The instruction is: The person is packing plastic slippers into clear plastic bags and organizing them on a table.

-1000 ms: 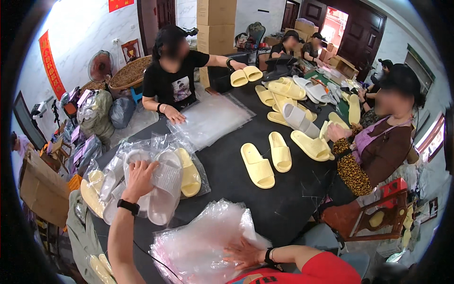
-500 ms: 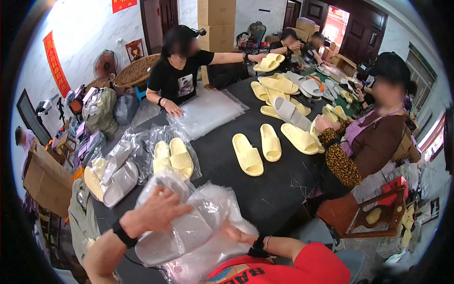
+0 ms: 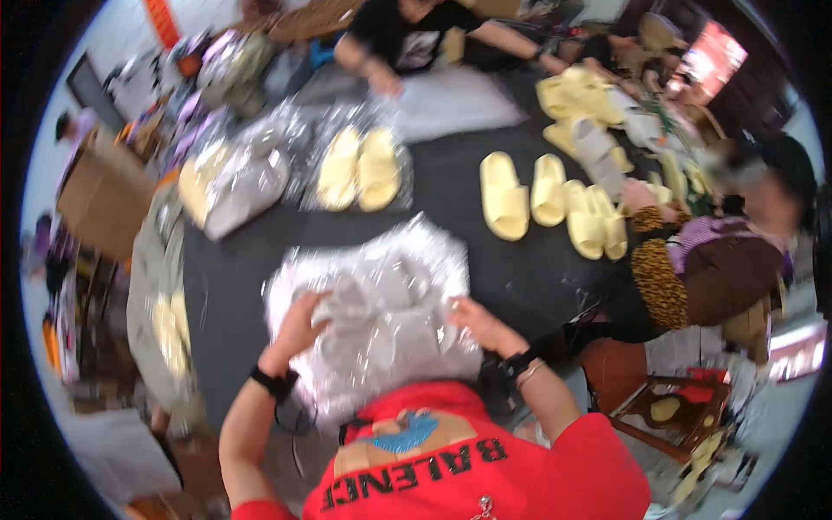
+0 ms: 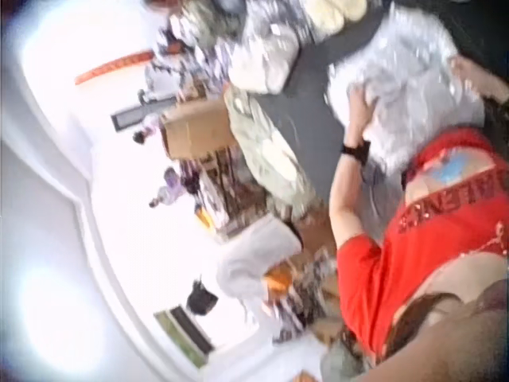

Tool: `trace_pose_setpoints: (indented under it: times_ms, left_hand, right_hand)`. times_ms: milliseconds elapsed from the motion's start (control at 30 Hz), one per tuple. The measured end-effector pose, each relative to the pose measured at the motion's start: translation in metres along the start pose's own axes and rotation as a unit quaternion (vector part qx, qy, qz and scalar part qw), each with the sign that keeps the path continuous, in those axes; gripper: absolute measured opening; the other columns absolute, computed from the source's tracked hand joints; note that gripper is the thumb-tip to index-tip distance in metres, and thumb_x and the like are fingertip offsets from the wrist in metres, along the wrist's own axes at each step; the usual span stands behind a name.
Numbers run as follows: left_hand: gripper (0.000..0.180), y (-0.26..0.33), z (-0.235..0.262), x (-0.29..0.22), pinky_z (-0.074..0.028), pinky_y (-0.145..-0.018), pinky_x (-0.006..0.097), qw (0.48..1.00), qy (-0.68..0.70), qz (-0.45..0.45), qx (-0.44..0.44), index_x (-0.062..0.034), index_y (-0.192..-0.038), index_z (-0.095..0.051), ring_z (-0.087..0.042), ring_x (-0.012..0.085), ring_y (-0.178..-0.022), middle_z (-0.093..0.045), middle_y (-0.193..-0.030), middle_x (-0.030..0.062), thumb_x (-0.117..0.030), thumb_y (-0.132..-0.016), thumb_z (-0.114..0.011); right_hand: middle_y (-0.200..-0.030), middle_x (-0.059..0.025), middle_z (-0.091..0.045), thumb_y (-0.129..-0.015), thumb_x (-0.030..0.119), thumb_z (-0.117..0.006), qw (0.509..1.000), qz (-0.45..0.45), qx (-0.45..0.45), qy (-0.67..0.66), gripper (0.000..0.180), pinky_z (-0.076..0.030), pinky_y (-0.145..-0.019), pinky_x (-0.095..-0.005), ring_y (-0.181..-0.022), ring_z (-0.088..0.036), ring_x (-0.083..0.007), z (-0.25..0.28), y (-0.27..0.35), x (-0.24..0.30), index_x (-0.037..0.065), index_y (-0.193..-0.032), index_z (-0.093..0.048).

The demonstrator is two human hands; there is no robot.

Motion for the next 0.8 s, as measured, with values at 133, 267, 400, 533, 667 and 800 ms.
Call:
trace_pose_setpoints:
  times_ms: [133,267,400,533,667,800]
  left_hand:
    - [0.04,0.064,0.005,0.035,-0.047,-0.075,0.034,0.984,0.075,0.161,-0.01,-0.0042,-0.117,-0.052,-0.059,0.0234,-0.083,-0.059,-0.093,0.0143,-0.013,-0.08,-0.06]
    - [0.036,0.099,-0.029,0.037,-0.045,-0.064,0.031,0.959,0.174,0.22,0.031,-0.0028,-0.116,-0.053,-0.056,0.0175,-0.065,-0.058,-0.07,0.0088,-0.012,-0.081,-0.056]
    - [0.036,0.094,-0.033,0.033,-0.046,-0.066,0.036,0.962,0.099,0.252,0.036,-0.0033,-0.114,-0.054,-0.056,0.0241,-0.068,-0.058,-0.075,0.0125,-0.011,-0.078,-0.056]
    - [0.046,0.076,-0.005,0.023,-0.045,-0.08,0.042,0.976,-0.087,0.17,-0.105,-0.0066,-0.12,-0.049,-0.055,0.0353,-0.095,-0.054,-0.108,0.0192,-0.015,-0.075,-0.06]
    - [0.064,0.076,-0.011,0.066,-0.046,-0.076,0.035,0.958,-0.027,0.237,-0.16,-0.0044,-0.134,-0.03,-0.056,0.0259,-0.084,-0.055,-0.103,0.0169,-0.021,-0.079,-0.061]
    - [0.067,0.076,-0.035,0.076,-0.044,-0.065,0.026,0.887,0.323,0.301,-0.132,-0.0045,-0.137,-0.023,-0.053,0.0133,-0.074,-0.055,-0.087,0.0099,-0.016,-0.081,-0.057]
  right_hand:
    - [-0.115,-0.0139,-0.046,-0.075,0.024,-0.073,0.999,-0.039,-0.027,0.006,0.072,-0.043,-0.07,-0.0269,-0.094,-0.049,-0.0175,-0.011,0.013,0.018,0.007,-0.133,-0.033]
    - [-0.123,-0.0175,-0.042,-0.079,0.009,-0.065,0.999,-0.032,-0.035,-0.012,0.065,-0.044,-0.083,-0.0321,-0.103,-0.049,-0.021,-0.016,0.012,0.013,0.007,-0.135,-0.031]
    - [-0.127,-0.0156,-0.043,-0.081,0.008,-0.06,0.995,-0.027,0.017,-0.092,0.06,-0.045,-0.081,-0.0308,-0.101,-0.051,-0.019,-0.024,0.011,0.009,0.007,-0.135,-0.033]
    - [-0.126,-0.0158,-0.044,-0.081,0.015,-0.062,0.997,-0.051,-0.039,0.043,0.063,-0.047,-0.076,-0.0306,-0.097,-0.053,-0.0196,-0.01,0.016,0.019,0.007,-0.136,-0.032]
    - [-0.129,-0.0192,-0.041,-0.079,0.018,-0.066,0.995,-0.032,-0.06,0.073,0.074,-0.048,-0.074,-0.0316,-0.097,-0.054,-0.0213,0.003,0.029,0.026,0.008,-0.139,-0.025]
    - [-0.127,-0.0202,-0.042,-0.076,0.011,-0.069,0.988,0.026,-0.053,0.144,0.084,-0.049,-0.073,-0.0307,-0.096,-0.055,-0.021,-0.006,0.035,0.022,0.009,-0.142,-0.018]
Point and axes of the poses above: each hand's wrist, its own y-axis away from the middle knuckle, its own z-axis out of the back of the hand, x = y × z, the point moved 8 cm from there along -y, towards the middle knuckle
